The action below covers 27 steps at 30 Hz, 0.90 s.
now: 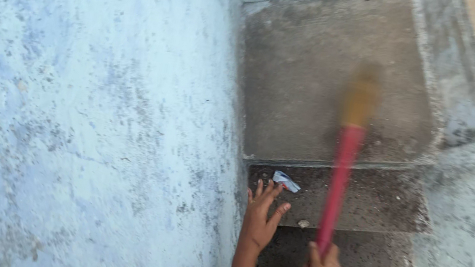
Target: The person sweeps a concrete landing and several steps using a broom with a red handle, moving dust and debris.
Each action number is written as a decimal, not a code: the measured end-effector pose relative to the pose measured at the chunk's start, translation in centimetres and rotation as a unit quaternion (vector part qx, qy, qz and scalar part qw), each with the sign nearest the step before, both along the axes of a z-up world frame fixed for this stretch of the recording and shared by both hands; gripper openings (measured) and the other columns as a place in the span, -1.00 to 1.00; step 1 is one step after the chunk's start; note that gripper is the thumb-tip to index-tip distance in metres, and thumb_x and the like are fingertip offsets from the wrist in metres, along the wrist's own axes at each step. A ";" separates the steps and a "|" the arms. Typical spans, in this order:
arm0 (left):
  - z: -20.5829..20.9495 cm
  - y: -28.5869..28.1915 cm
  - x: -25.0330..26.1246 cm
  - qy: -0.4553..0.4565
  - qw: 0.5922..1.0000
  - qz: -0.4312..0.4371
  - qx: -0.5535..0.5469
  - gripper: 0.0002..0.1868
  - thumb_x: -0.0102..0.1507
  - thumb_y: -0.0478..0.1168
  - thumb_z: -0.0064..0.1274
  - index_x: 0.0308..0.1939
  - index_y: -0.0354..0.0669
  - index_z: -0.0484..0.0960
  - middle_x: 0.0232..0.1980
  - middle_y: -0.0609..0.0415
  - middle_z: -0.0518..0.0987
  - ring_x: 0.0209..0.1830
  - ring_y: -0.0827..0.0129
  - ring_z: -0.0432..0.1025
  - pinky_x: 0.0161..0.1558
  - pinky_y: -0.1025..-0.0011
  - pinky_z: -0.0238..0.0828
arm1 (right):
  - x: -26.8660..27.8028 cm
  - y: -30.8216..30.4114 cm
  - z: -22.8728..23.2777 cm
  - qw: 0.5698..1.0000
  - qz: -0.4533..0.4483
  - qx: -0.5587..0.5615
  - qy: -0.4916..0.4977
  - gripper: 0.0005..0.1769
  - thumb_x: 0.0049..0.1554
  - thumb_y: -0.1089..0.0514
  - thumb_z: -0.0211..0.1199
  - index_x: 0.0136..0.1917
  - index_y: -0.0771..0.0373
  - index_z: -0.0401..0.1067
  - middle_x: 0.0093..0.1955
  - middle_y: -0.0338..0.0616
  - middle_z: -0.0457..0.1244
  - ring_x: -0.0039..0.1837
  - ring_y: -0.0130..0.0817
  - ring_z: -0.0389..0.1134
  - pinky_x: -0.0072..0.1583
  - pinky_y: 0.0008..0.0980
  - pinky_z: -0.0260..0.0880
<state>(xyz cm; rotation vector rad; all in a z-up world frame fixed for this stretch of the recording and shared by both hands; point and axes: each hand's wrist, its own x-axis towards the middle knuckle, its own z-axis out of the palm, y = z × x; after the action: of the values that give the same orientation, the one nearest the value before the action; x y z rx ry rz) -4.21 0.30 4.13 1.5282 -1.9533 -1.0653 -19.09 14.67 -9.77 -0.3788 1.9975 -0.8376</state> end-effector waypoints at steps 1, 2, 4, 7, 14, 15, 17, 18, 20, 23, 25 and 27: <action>0.7 0.0 -0.4 0.014 1.000 -0.008 -0.023 -0.42 0.33 0.13 0.03 0.32 -0.12 0.54 0.54 -0.14 0.32 0.66 -0.02 -0.05 0.57 -0.04 -0.40 | 0.4 -0.5 -0.9 0.999 0.031 -0.007 -0.001 -0.47 0.17 -0.15 0.16 0.25 0.21 0.19 -0.31 0.16 0.36 -0.35 0.03 0.48 -0.31 -0.08 0.47; 1.3 -0.2 -0.8 0.028 0.998 -0.013 -0.050 -0.44 0.33 0.12 0.03 0.30 -0.12 0.55 0.55 -0.13 0.33 0.67 -0.01 -0.04 0.58 -0.03 -0.38 | 0.0 -2.3 -2.0 0.990 0.098 -0.069 0.078 -0.40 0.19 -0.18 0.17 0.32 0.22 0.19 -0.17 0.20 0.37 -0.20 0.07 0.48 -0.18 -0.06 0.46; 2.3 -0.6 -1.8 0.029 0.998 -0.027 -0.043 -0.43 0.34 0.12 0.03 0.33 -0.09 0.54 0.55 -0.12 0.32 0.67 0.00 -0.05 0.59 -0.03 -0.41 | -1.6 -4.7 -3.4 0.966 0.206 -0.094 0.125 -0.28 0.21 -0.23 0.13 0.50 0.12 0.11 0.01 0.23 0.40 0.00 0.13 0.49 0.01 -0.02 0.46; 3.1 -0.7 -2.6 0.023 0.998 -0.047 -0.036 -0.41 0.33 0.11 0.04 0.37 -0.07 0.51 0.55 -0.11 0.29 0.67 0.01 -0.08 0.59 -0.02 -0.43 | -4.9 -7.6 -4.6 0.959 0.263 -0.033 0.106 -0.25 0.22 -0.27 0.08 0.62 -0.15 0.06 0.06 0.20 0.41 0.06 0.09 0.49 0.08 -0.03 0.45; 3.2 -0.7 -3.7 0.031 0.997 -0.059 -0.035 -0.40 0.31 0.12 0.04 0.35 -0.08 0.53 0.54 -0.09 0.31 0.67 0.02 -0.10 0.59 -0.03 -0.46 | -12.6 -3.1 -1.7 0.999 0.029 0.024 -0.016 -0.25 0.24 -0.26 0.07 0.67 -0.29 0.05 -0.20 0.00 0.30 -0.33 -0.19 0.31 -0.24 -0.10 0.30; 3.2 -0.7 -4.0 0.033 0.997 -0.063 -0.038 -0.40 0.31 0.12 0.04 0.35 -0.08 0.53 0.54 -0.09 0.31 0.67 0.02 -0.10 0.59 -0.03 -0.46 | -12.2 -1.6 -0.9 1.000 0.003 0.004 0.008 -0.26 0.25 -0.26 0.04 0.66 -0.28 0.05 -0.27 -0.04 0.29 -0.34 -0.23 0.30 -0.28 -0.15 0.30; 3.1 -0.2 -4.3 0.037 0.996 -0.076 -0.035 -0.39 0.32 0.14 0.03 0.36 -0.10 0.51 0.54 -0.11 0.29 0.67 0.01 -0.11 0.59 -0.04 -0.45 | -8.8 1.5 0.0 0.997 0.012 0.034 0.067 -0.28 0.29 -0.25 -0.02 0.67 -0.23 -0.01 -0.32 -0.03 0.34 -0.34 -0.24 0.35 -0.29 -0.18 0.35; 3.1 -0.1 -4.4 0.039 0.996 -0.077 -0.036 -0.39 0.32 0.14 0.03 0.36 -0.10 0.51 0.54 -0.11 0.29 0.67 0.01 -0.11 0.59 -0.04 -0.45 | -7.1 3.1 0.2 0.990 0.045 0.082 0.101 -0.30 0.33 -0.24 -0.04 0.67 -0.20 -0.06 -0.31 0.01 0.39 -0.32 -0.20 0.42 -0.26 -0.15 0.40; 2.9 0.3 -4.6 0.025 0.995 -0.094 -0.019 -0.39 0.33 0.16 0.01 0.35 -0.09 0.52 0.55 -0.12 0.29 0.68 0.01 -0.10 0.58 -0.04 -0.46 | -2.9 4.9 -0.1 0.977 0.088 0.063 0.182 -0.16 0.24 -0.25 0.08 0.69 -0.41 -0.17 -0.30 0.18 0.37 -0.19 -0.02 0.44 -0.13 -0.16 0.43; 2.3 0.4 -4.5 0.029 0.990 -0.116 -0.073 -0.38 0.32 0.16 0.03 0.34 -0.12 0.52 0.53 -0.18 0.31 0.66 -0.03 -0.05 0.59 -0.05 -0.43 | -2.0 5.4 -1.0 0.955 0.229 -0.065 0.176 -0.20 0.20 -0.26 0.12 0.62 -0.47 -0.12 -0.22 0.16 0.41 -0.15 0.07 0.48 -0.11 -0.04 0.48; 1.9 0.3 -4.5 0.017 0.990 -0.124 -0.070 -0.38 0.32 0.15 0.04 0.34 -0.12 0.53 0.53 -0.18 0.31 0.66 -0.03 -0.05 0.58 -0.05 -0.46 | -2.7 4.1 -1.6 0.943 0.291 -0.023 0.160 -0.23 0.23 -0.26 0.10 0.62 -0.51 -0.14 -0.20 0.11 0.43 -0.16 0.01 0.49 -0.09 -0.06 0.47; 1.6 0.2 -4.4 0.004 0.989 -0.133 -0.066 -0.38 0.32 0.15 0.05 0.34 -0.12 0.53 0.53 -0.18 0.30 0.66 -0.04 -0.05 0.58 -0.06 -0.48 | -3.5 3.9 -1.6 0.926 0.351 0.019 0.139 -0.25 0.26 -0.26 0.08 0.61 -0.55 -0.15 -0.18 0.06 0.44 -0.17 -0.06 0.49 -0.07 -0.08 0.45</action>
<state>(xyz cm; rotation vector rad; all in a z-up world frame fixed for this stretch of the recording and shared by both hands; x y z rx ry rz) -8.58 0.54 5.75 1.2166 -2.2194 -1.0204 -22.57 18.55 -11.42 -1.1605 1.9082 -0.2947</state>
